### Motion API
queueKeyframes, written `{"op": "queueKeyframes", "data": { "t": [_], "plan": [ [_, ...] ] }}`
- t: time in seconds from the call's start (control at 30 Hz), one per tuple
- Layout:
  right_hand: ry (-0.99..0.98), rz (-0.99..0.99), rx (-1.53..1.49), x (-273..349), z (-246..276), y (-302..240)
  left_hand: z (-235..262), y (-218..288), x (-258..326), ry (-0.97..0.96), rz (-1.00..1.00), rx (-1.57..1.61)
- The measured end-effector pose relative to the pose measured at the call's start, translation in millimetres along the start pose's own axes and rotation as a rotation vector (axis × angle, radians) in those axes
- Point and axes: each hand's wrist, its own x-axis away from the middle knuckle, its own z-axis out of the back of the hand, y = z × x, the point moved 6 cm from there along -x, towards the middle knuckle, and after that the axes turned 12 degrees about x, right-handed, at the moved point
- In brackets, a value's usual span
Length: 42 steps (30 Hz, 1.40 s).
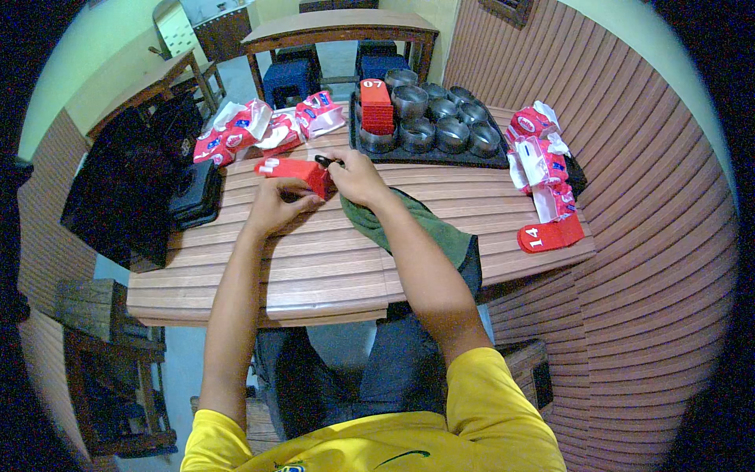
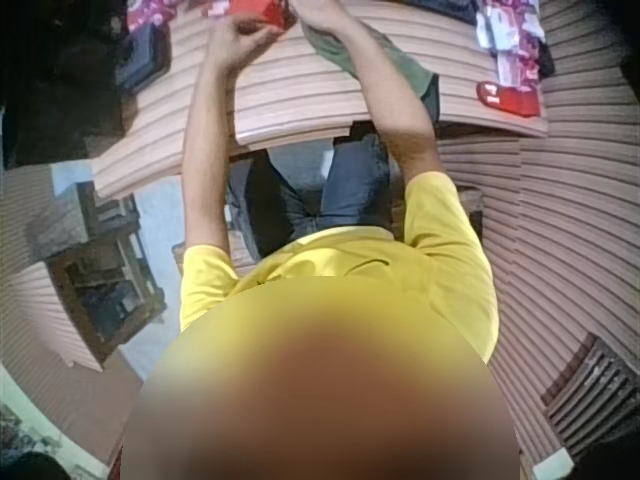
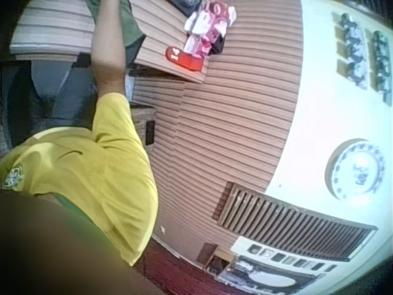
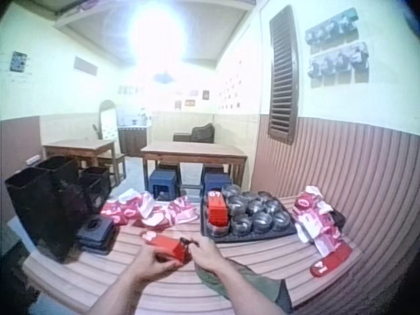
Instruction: The person folds a black square object and then folds red rectangular cards into standing table tents. They place the finished tents on the table next to other similar items.
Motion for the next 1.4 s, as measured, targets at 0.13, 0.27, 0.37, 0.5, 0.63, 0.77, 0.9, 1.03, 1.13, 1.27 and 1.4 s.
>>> {"op": "queueKeyframes", "data": {
  "t": [0.13,0.27,0.37,0.5,0.63,0.77,0.9,1.03,1.13,1.27,1.4],
  "plan": [
    [0.046,0.001,0.109,1,10,1,-20,25,11,-0.177,-0.031,0.117],
    [0.135,0.069,0.314,6,22,-6,-19,38,15,-0.148,0.003,0.425],
    [0.168,0.217,0.385,9,25,-20,6,56,9,0.239,-0.357,0.008],
    [0.188,0.349,0.373,12,23,-31,11,52,8,0.235,-0.424,-0.222],
    [0.179,0.367,0.396,12,20,-31,5,51,10,0.178,-0.563,-0.594],
    [0.159,0.346,0.372,13,24,-30,10,35,6,0.149,-0.25,-0.492],
    [0.195,0.267,0.37,14,40,-28,12,35,7,0.114,-0.07,-0.584],
    [0.32,0.283,0.344,16,55,-31,10,39,8,0.128,-0.035,-0.685],
    [0.256,0.245,0.359,15,54,-29,8,42,9,0.212,-0.104,-0.64],
    [0.247,0.29,0.311,17,51,-34,10,35,5,0.188,-0.069,-0.457],
    [0.204,0.408,0.219,20,43,-46,15,32,2,0.206,-0.016,-0.448]
  ]
}}
